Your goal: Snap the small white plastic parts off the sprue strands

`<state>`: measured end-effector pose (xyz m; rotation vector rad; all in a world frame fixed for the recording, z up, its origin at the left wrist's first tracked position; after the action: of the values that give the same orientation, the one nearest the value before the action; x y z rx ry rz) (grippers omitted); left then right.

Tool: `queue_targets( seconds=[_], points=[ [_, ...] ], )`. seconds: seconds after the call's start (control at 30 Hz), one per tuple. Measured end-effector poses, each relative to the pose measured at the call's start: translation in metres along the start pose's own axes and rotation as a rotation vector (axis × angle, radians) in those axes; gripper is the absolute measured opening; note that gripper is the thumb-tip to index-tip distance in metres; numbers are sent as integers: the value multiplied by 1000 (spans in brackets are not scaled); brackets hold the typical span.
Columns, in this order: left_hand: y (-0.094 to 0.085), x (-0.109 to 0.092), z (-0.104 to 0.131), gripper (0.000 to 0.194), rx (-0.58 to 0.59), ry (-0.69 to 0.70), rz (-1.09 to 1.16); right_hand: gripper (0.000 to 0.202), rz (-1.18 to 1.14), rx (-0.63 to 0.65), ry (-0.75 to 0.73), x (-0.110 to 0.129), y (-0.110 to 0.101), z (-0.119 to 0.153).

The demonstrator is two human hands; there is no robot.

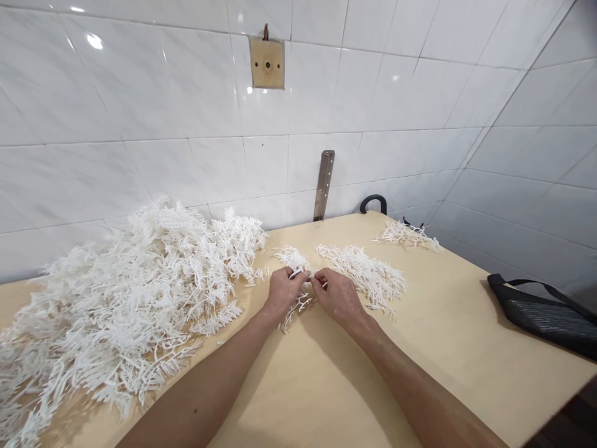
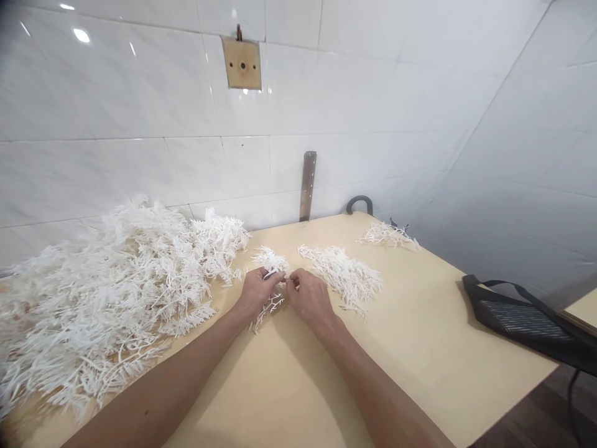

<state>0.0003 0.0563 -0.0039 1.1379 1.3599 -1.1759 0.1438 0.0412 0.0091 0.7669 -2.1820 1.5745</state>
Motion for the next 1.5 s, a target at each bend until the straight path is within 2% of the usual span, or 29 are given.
queue_targets(
  seconds=[0.27, 0.47, 0.67, 0.73, 0.93, 1.07, 1.3, 1.5],
  points=[
    [1, -1, 1, 32, 45, 50, -76, 24, -18, 16, 34, 0, -2, -1],
    [1, -2, 0, 29, 61, 110, -142, 27, -365, 146, 233, -13, 2, -1],
    [3, -8, 2, 23, 83, 158, -212, 29, -391, 169, 99, -8, -5, -4],
    [3, -8, 3, 20, 83, 163, -241, 27, -399, 191, 103, -6, -7, -3],
    [6, -13, 7, 18, 127, 235, -276, 37, -640, 278, 305, -15, -1, -3],
    [6, -15, 9, 17, 112, 227, -303, 31, -718, 350, 324, -22, 5, -5],
    [6, -14, 9, 12, 115, 201, -245, 19, -615, 260, 271, -22, 1, -5],
    [6, -12, 7, 13, 125, 172, -271, 12, -542, 221, 300, -20, -2, -5]
  ],
)
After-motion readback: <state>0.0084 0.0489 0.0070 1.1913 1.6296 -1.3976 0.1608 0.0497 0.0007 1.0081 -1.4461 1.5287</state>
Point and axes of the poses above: each hand's wrist, its own z-axis away from the middle knuckle, its own y-axis out of the palm, x = y × z, the point moved 5 cm from there along -z, towards the middle knuckle, and after that the axes turned 2 degrees about y, right-handed, at the moved point
